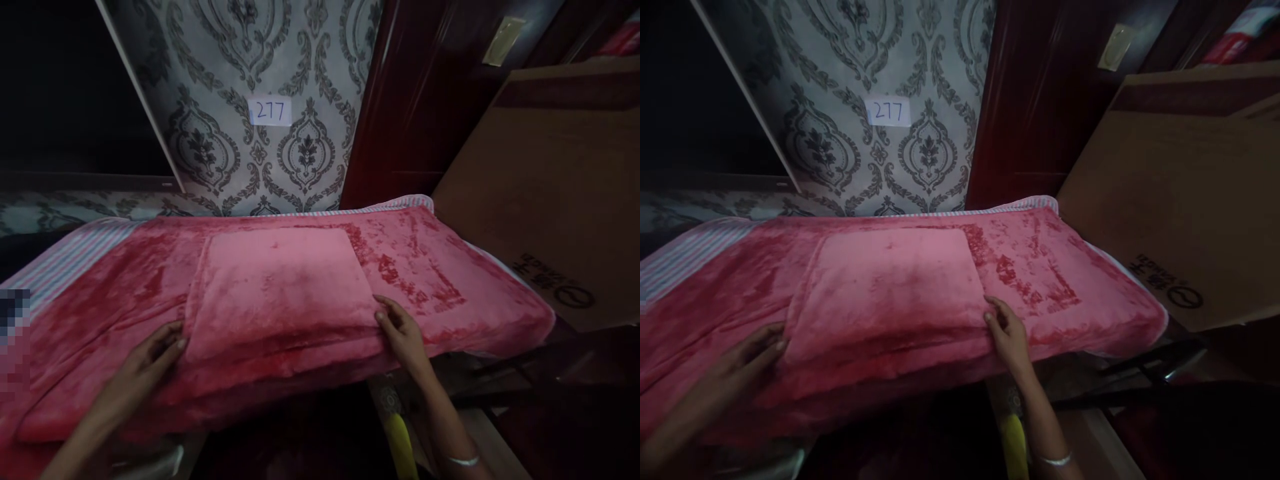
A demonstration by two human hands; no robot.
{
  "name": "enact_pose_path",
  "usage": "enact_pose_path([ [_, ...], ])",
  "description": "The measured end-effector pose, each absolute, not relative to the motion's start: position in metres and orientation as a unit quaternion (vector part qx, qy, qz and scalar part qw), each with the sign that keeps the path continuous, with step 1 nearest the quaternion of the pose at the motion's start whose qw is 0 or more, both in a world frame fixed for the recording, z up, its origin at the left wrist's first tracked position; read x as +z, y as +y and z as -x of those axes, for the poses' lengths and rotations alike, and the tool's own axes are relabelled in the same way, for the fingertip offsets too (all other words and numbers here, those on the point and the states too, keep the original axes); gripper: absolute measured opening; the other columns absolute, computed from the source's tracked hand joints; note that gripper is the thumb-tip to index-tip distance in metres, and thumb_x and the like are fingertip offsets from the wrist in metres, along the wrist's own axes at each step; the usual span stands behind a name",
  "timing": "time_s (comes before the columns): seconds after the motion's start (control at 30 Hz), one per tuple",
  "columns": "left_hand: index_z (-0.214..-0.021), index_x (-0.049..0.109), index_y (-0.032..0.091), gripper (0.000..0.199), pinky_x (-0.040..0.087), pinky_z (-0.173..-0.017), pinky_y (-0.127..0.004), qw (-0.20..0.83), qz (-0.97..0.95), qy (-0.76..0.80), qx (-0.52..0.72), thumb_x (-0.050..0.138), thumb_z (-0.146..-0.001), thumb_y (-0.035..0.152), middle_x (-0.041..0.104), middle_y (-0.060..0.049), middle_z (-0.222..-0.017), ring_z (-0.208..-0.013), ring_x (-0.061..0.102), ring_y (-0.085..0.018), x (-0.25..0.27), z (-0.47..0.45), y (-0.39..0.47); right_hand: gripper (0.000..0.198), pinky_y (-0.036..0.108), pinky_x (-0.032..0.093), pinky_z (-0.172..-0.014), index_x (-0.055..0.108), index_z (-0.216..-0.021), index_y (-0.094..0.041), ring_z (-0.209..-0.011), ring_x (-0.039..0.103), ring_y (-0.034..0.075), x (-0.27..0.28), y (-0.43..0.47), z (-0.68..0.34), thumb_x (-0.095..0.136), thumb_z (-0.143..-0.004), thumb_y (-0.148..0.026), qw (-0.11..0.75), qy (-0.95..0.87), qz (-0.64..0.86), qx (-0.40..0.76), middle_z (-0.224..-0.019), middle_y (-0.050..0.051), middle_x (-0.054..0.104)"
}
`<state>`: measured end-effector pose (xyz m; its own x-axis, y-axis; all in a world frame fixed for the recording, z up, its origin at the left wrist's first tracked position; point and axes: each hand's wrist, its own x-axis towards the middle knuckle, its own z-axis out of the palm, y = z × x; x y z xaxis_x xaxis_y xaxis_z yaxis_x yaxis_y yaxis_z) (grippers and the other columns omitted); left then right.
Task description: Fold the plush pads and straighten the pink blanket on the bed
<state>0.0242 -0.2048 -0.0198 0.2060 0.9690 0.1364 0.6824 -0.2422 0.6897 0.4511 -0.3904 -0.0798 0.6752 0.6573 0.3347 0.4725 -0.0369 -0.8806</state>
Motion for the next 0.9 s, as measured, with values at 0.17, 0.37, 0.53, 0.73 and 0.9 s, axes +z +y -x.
enact_pose_path([
  [0.17,-0.135,0.061,0.026,0.069,0.058,-0.09,-0.038,0.19,-0.74,0.539,0.354,0.049,-0.084,0.071,0.072,-0.007,-0.128,-0.111,0.069,-0.029,0.014,-0.05,-0.187,0.048,0.045,0.053,-0.09,0.069,-0.126,-0.022,-0.101,0.065,0.029,-0.049,-0.349,-0.459,0.052,-0.094,-0.053,0.539,-0.456,0.706,-0.054,-0.116,0.013,0.072],
  [0.37,-0.154,0.04,0.003,0.077,0.026,-0.125,-0.044,0.173,-0.894,0.38,0.16,0.041,-0.094,0.052,0.036,-0.022,-0.163,-0.153,0.033,-0.031,0.058,-0.2,-0.138,0.062,0.06,0.029,-0.119,0.046,-0.154,-0.019,-0.148,0.036,0.035,0.016,-0.203,-0.433,0.052,-0.099,-0.046,0.338,-0.615,0.712,0.001,-0.159,0.016,0.044],
  [0.53,-0.157,0.035,0.004,0.069,0.018,-0.124,-0.058,0.019,-0.889,0.455,0.044,0.038,-0.101,0.045,0.03,-0.025,-0.165,-0.156,0.024,-0.035,0.024,-0.265,-0.107,0.057,0.064,0.014,-0.122,0.039,-0.158,-0.026,-0.156,0.019,0.033,0.01,-0.158,-0.42,0.037,-0.106,-0.048,0.143,-0.562,0.814,0.035,-0.167,0.009,0.031],
  [0.73,-0.158,0.034,0.005,0.069,0.016,-0.125,-0.056,-0.06,-0.89,0.444,0.083,0.031,-0.104,0.048,0.032,-0.024,-0.164,-0.155,0.025,-0.035,-0.025,-0.262,-0.104,0.057,0.06,0.016,-0.122,0.04,-0.158,-0.026,-0.153,0.024,0.032,-0.023,-0.16,-0.426,0.033,-0.106,-0.05,0.137,-0.571,0.809,-0.017,-0.164,0.009,0.037],
  [0.9,-0.158,0.034,0.006,0.07,0.017,-0.126,-0.056,-0.043,-0.889,0.449,0.082,0.032,-0.103,0.049,0.033,-0.024,-0.164,-0.155,0.026,-0.035,-0.024,-0.262,-0.103,0.056,0.06,0.017,-0.121,0.042,-0.157,-0.026,-0.151,0.029,0.032,-0.022,-0.159,-0.426,0.032,-0.106,-0.049,0.133,-0.568,0.812,-0.01,-0.161,0.01,0.042],
])
